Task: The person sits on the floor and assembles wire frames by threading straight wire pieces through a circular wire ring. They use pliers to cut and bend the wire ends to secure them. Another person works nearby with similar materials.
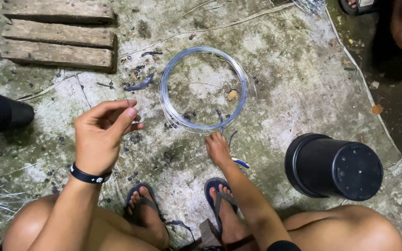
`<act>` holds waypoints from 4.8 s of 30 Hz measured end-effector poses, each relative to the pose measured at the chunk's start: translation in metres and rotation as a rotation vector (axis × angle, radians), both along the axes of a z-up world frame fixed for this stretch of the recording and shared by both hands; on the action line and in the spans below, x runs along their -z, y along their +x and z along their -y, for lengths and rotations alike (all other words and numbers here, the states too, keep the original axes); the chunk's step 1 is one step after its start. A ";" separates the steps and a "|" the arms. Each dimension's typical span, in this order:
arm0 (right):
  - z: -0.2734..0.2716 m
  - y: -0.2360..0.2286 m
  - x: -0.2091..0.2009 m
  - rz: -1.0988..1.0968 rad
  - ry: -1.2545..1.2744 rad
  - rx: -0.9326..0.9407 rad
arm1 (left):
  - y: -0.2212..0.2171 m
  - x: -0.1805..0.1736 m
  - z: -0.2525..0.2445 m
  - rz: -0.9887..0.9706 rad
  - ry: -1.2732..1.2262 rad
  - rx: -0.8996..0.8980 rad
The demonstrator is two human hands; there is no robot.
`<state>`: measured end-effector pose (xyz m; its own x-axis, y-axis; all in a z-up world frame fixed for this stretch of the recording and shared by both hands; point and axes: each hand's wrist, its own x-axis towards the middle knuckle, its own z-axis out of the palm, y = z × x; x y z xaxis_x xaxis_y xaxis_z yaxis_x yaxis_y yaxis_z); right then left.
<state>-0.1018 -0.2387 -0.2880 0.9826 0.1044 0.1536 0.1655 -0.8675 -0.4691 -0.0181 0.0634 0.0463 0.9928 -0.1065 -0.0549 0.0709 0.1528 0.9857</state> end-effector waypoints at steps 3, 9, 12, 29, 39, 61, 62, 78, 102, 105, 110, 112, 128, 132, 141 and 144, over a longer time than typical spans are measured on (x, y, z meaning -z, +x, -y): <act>0.009 -0.006 -0.002 0.024 -0.013 -0.057 | 0.000 -0.001 -0.001 0.001 -0.025 0.013; 0.015 -0.010 -0.020 0.084 0.012 -0.107 | 0.000 -0.005 -0.003 0.019 -0.025 0.032; 0.012 -0.012 -0.033 0.059 0.010 -0.100 | -0.001 -0.005 -0.003 0.020 -0.039 0.033; -0.002 0.034 -0.231 0.411 -0.092 -0.488 | -0.003 0.021 0.020 0.007 0.504 0.329; -0.003 0.021 -0.331 0.489 -0.131 -0.740 | -0.020 0.036 0.056 -0.027 0.294 0.614; -0.032 0.018 -0.238 0.436 0.875 0.265 | 0.002 0.067 0.064 -0.220 0.104 0.555; -0.030 0.023 -0.234 0.289 1.098 0.287 | 0.002 0.068 0.066 -0.220 0.117 0.533; -0.025 0.035 -0.245 0.008 1.483 0.221 | -0.013 0.083 0.086 -0.238 0.034 0.609; -0.063 -0.013 -0.218 -0.076 1.117 0.162 | 0.004 0.097 0.093 -0.102 0.036 0.322; -0.067 -0.012 -0.216 -0.105 1.124 0.172 | 0.005 0.101 0.094 -0.096 -0.015 0.316; -0.068 -0.012 -0.218 -0.128 1.146 0.158 | 0.008 0.101 0.097 -0.148 -0.095 0.302; -0.069 -0.013 -0.223 -0.130 1.078 0.139 | 0.010 0.098 0.097 -0.174 -0.133 0.287; -0.090 -0.038 -0.257 -0.031 0.542 -0.119 | 0.034 0.071 0.086 -0.357 -0.354 0.239; -0.095 -0.045 -0.248 0.067 0.500 -0.195 | 0.038 0.068 0.084 -0.401 -0.347 0.223; -0.098 -0.059 -0.211 0.066 0.372 -0.240 | 0.045 0.076 0.083 -0.452 -0.342 0.215; -0.101 -0.069 -0.191 0.057 0.408 -0.262 | 0.046 0.075 0.083 -0.457 -0.351 0.199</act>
<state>-0.1710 -0.1382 -0.0969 0.9202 0.2667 0.2864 0.3889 -0.5406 -0.7460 0.0283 -0.0201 -0.0288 0.8362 -0.3767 -0.3986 0.5355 0.4036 0.7419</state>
